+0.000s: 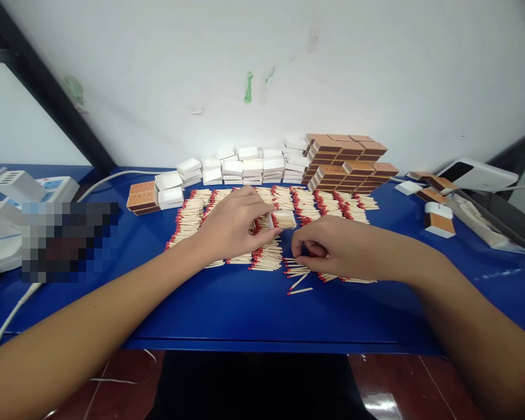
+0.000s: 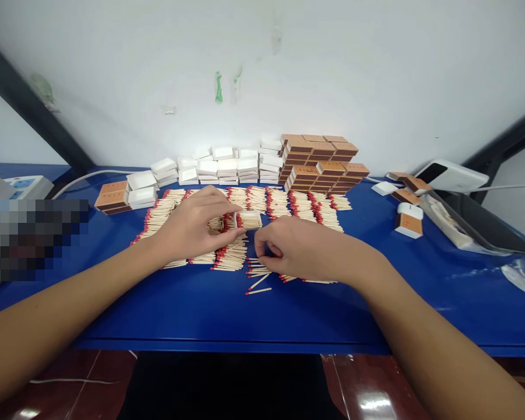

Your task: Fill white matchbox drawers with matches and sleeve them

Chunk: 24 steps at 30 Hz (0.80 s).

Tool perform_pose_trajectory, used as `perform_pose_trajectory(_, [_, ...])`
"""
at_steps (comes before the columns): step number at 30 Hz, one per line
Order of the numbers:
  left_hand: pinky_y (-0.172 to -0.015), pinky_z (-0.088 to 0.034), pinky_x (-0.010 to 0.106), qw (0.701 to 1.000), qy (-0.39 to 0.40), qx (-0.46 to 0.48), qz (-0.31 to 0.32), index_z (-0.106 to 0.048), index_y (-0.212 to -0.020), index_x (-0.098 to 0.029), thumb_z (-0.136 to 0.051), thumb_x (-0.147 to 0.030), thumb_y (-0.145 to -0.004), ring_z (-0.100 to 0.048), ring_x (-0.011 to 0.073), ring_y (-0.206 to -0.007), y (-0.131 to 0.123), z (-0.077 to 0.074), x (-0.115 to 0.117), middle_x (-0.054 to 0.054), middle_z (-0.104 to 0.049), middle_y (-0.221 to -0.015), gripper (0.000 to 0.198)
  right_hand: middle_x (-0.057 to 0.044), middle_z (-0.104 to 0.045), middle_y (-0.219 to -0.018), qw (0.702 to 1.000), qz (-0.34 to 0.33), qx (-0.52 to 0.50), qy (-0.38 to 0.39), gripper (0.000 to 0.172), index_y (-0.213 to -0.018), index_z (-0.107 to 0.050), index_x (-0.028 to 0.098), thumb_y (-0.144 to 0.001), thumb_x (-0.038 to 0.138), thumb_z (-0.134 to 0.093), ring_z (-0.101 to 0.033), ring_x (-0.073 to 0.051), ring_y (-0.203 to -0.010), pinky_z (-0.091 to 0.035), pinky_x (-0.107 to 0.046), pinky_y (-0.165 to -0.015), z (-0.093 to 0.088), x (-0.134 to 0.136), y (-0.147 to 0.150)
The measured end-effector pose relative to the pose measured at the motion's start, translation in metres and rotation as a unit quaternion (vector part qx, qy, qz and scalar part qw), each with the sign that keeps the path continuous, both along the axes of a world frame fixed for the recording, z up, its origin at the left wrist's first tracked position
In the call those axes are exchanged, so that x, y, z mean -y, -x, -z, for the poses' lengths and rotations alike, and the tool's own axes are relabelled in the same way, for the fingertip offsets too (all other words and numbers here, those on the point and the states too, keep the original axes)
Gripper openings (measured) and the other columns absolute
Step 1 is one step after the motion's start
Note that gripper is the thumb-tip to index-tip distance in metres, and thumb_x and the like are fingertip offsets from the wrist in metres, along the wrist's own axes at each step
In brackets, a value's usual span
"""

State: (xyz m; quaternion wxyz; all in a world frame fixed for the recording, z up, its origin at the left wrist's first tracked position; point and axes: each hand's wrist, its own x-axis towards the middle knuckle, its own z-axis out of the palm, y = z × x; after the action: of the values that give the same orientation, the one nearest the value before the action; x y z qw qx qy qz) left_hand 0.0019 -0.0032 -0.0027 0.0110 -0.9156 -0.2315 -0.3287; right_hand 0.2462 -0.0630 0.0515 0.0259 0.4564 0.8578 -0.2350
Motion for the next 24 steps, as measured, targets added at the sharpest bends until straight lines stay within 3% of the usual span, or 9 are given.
perform_pose_trajectory(11, [-0.086, -0.054, 0.039, 1.000, 0.004, 0.005, 0.008, -0.077, -0.109, -0.017, -0.071, -0.041, -0.099, -0.066, 0.0254, -0.093, 0.000, 0.001, -0.001, 0.006, -0.075, -0.086, 0.027, 0.003, -0.060, -0.068, 1.000, 0.003, -0.017, -0.010, 0.011, -0.077, -0.065, 0.024, -0.087, 0.021, -0.062, -0.047, -0.013, -0.057, -0.029, -0.029, -0.055, -0.001, -0.003, -0.002])
perform_pose_trajectory(14, [-0.084, -0.053, 0.038, 1.000, 0.002, 0.008, 0.014, -0.077, -0.105, -0.016, -0.071, -0.041, -0.099, -0.065, 0.0246, -0.090, 0.000, 0.001, -0.001, 0.006, -0.074, -0.084, 0.027, 0.004, -0.056, -0.063, 0.997, 0.020, -0.045, -0.060, 0.012, -0.080, -0.067, 0.025, -0.091, 0.028, -0.063, -0.047, -0.013, -0.056, -0.029, -0.029, -0.056, -0.002, -0.007, -0.007])
perform_pose_trajectory(19, [-0.084, -0.053, 0.037, 1.000, -0.002, 0.005, 0.019, -0.077, -0.105, -0.017, -0.072, -0.044, -0.099, -0.065, 0.0238, -0.090, -0.002, -0.001, 0.003, 0.006, -0.074, -0.084, 0.027, 0.004, -0.050, -0.059, 0.975, 0.047, -0.078, -0.205, 0.017, -0.085, -0.068, 0.023, -0.096, 0.035, -0.062, -0.046, -0.014, -0.056, -0.027, -0.030, -0.059, 0.001, -0.014, -0.008])
perform_pose_trajectory(24, [-0.083, -0.054, 0.038, 0.999, -0.003, 0.010, 0.030, -0.077, -0.103, -0.018, -0.068, -0.045, -0.101, -0.065, 0.0232, -0.090, -0.003, -0.003, 0.004, 0.007, -0.075, -0.087, 0.029, 0.003, -0.054, -0.061, 0.973, 0.034, -0.073, -0.216, 0.017, -0.090, -0.070, 0.022, -0.097, 0.032, -0.058, -0.048, -0.014, -0.058, -0.028, -0.029, -0.060, 0.005, -0.014, 0.000])
